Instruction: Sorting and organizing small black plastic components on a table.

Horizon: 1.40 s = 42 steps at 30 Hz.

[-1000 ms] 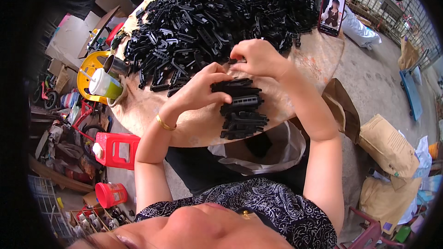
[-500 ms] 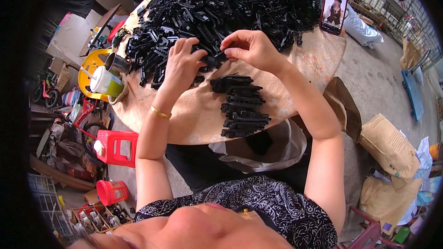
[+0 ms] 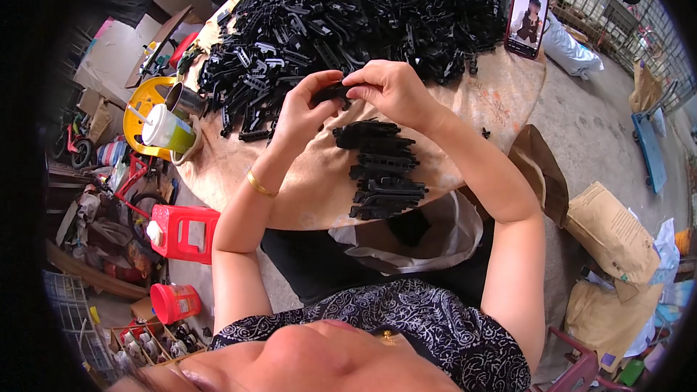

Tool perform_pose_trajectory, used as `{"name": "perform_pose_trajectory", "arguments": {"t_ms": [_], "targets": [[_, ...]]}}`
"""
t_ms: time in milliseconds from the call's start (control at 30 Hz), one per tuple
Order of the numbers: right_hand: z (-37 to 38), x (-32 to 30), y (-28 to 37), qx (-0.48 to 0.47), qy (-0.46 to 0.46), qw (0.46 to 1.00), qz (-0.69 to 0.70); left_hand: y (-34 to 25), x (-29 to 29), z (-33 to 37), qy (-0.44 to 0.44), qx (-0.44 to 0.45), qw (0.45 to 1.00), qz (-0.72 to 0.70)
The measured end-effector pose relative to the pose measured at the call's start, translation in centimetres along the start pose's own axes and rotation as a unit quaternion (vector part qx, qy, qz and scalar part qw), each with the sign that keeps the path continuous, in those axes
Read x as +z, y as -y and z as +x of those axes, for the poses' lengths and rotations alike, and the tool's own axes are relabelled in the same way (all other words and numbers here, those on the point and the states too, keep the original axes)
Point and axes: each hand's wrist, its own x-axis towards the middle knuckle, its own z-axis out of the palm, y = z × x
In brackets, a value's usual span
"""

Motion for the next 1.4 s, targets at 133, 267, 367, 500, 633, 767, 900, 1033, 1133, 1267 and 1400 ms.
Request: {"name": "perform_pose_trajectory", "arguments": {"t_ms": [133,267,367,500,633,767,900,1033,1133,1267,1400], "targets": [[-0.1,-0.1,0.2,-0.061,-0.002,0.996,-0.071,-0.6,-0.1,-0.2,0.007,-0.044,0.999,-0.011],[0.1,0.0,0.5,-0.129,-0.046,0.979,-0.148,-0.9,-0.2,-0.4,0.001,-0.015,1.0,-0.006],[0.0,0.1,-0.6,-0.084,-0.045,0.991,-0.098,-1.2,-0.1,-0.4,0.012,0.019,0.999,0.026],[-0.1,-0.5,0.2,0.046,0.07,0.996,-0.007,-1.2,-0.2,-0.8,-0.004,0.088,0.972,0.217],[-0.2,-0.7,0.3,0.016,0.07,0.997,-0.021,-1.8,-0.2,-0.7,-0.021,0.166,0.952,0.256],[-0.1,-0.9,0.9,0.001,0.066,0.998,-0.02,-2.1,-0.3,-0.9,-0.022,0.155,0.956,0.249],[-0.4,-1.1,1.1,0.038,0.066,0.997,0.013,-2.0,-0.2,-1.1,-0.021,0.183,0.952,0.245],[-0.4,-0.9,0.8,-0.017,0.032,0.999,-0.034,-1.8,-0.1,-0.8,-0.002,0.13,0.977,0.167],[-0.3,-1.2,0.3,0.008,0.07,0.997,-0.022,-2.0,-0.7,-0.5,0.046,0.031,0.994,0.099],[0.2,-2.0,-1.1,0.082,0.093,0.98,0.157,-1.0,-1.2,-0.7,0.119,0.016,0.986,0.119],[0.5,-3.8,-2.3,0.154,0.048,0.987,-0.014,-2.2,-1.0,-0.7,0.304,0.152,0.93,0.141]]}}
